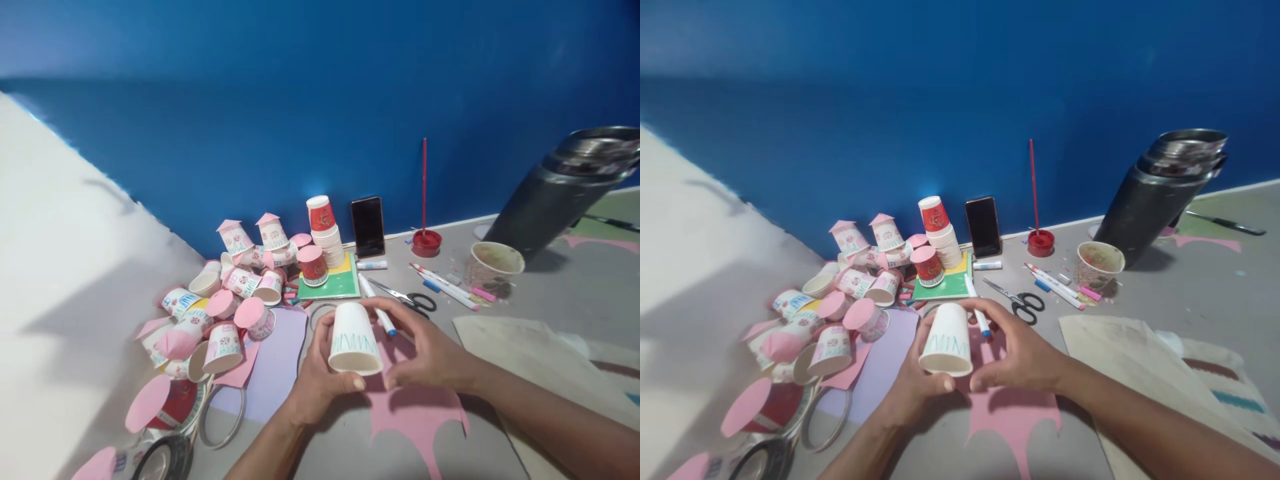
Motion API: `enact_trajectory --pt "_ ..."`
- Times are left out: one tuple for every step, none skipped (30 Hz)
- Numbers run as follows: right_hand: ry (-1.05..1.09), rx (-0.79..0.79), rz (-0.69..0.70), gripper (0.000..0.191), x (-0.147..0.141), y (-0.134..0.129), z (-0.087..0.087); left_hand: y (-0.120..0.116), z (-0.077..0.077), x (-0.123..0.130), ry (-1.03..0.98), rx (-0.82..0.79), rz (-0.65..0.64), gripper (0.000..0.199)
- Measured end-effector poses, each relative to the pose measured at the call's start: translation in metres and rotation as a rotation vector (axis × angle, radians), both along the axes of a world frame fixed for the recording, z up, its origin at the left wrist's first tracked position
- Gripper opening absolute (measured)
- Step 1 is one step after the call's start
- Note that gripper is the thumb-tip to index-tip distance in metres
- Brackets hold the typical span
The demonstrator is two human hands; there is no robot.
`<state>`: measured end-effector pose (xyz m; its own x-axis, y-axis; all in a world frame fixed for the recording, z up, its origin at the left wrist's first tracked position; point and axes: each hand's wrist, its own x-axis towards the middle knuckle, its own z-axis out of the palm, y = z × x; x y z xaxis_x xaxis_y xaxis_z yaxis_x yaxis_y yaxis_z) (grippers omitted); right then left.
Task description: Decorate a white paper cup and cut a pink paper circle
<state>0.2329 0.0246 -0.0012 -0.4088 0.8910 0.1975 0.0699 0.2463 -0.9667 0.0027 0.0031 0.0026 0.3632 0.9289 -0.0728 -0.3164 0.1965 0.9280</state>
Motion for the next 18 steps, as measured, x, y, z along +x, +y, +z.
enact_trajectory --pt "-0.039 0.039 -0.003 0.098 -0.001 0.000 0.000 0.000 0.000 0.001 0.016 0.024 -0.010 0.095" --pt "-0.075 0.083 -0.011 0.094 -0.001 0.000 -0.001 0.001 -0.001 0.000 0.039 0.050 -0.021 0.095" --pt "-0.109 0.132 -0.026 0.091 -0.001 0.000 -0.002 0.002 -0.001 -0.001 0.066 0.083 -0.028 0.096" --pt "-0.146 0.181 -0.043 0.087 -0.001 0.001 -0.003 0.003 -0.001 -0.003 0.094 0.121 -0.032 0.098" --pt "-0.183 0.229 -0.060 0.085 -0.001 0.001 -0.004 0.004 -0.001 -0.006 0.122 0.165 -0.029 0.102" --pt "-0.217 0.275 -0.075 0.084 0.000 0.002 -0.005 0.005 -0.001 -0.009 0.151 0.209 -0.025 0.105" --pt "-0.250 0.315 -0.082 0.082 0.000 0.002 -0.006 0.006 0.001 -0.013 0.189 0.247 -0.015 0.107" --pt "-0.279 0.350 -0.082 0.082 0.001 0.003 -0.007 0.006 0.003 -0.016 0.237 0.283 -0.004 0.105" --pt "-0.306 0.379 -0.073 0.082 0.001 0.003 -0.007 0.006 0.005 -0.019 0.297 0.312 0.005 0.101" --pt "-0.330 0.400 -0.057 0.083 0.002 0.004 -0.007 0.006 0.009 -0.021 0.369 0.325 0.018 0.092" --pt "-0.347 0.419 -0.043 0.083 0.002 0.004 -0.006 0.006 0.012 -0.023 0.422 0.349 0.019 0.087" --pt "-0.359 0.429 -0.028 0.083 0.003 0.004 -0.005 0.006 0.016 -0.024 0.451 0.357 0.019 0.084" --pt "-0.365 0.432 -0.017 0.082 0.003 0.004 -0.004 0.006 0.019 -0.024 0.457 0.353 0.028 0.083" --pt "-0.363 0.433 -0.011 0.083 0.003 0.005 -0.003 0.007 0.022 -0.024 0.453 0.344 0.033 0.084" --pt "-0.352 0.431 -0.009 0.084 0.004 0.005 -0.001 0.007 0.024 -0.024 0.441 0.336 0.040 0.086" --pt "-0.331 0.428 -0.014 0.085 0.004 0.004 0.000 0.008 0.025 -0.023 0.434 0.333 0.049 0.088" --pt "-0.297 0.426 -0.030 0.085 0.005 0.003 0.003 0.008 0.025 -0.023 0.436 0.340 0.057 0.090" --pt "-0.254 0.418 -0.064 0.079 0.005 0.002 0.005 0.009 0.024 -0.022 0.443 0.355 0.067 0.089"
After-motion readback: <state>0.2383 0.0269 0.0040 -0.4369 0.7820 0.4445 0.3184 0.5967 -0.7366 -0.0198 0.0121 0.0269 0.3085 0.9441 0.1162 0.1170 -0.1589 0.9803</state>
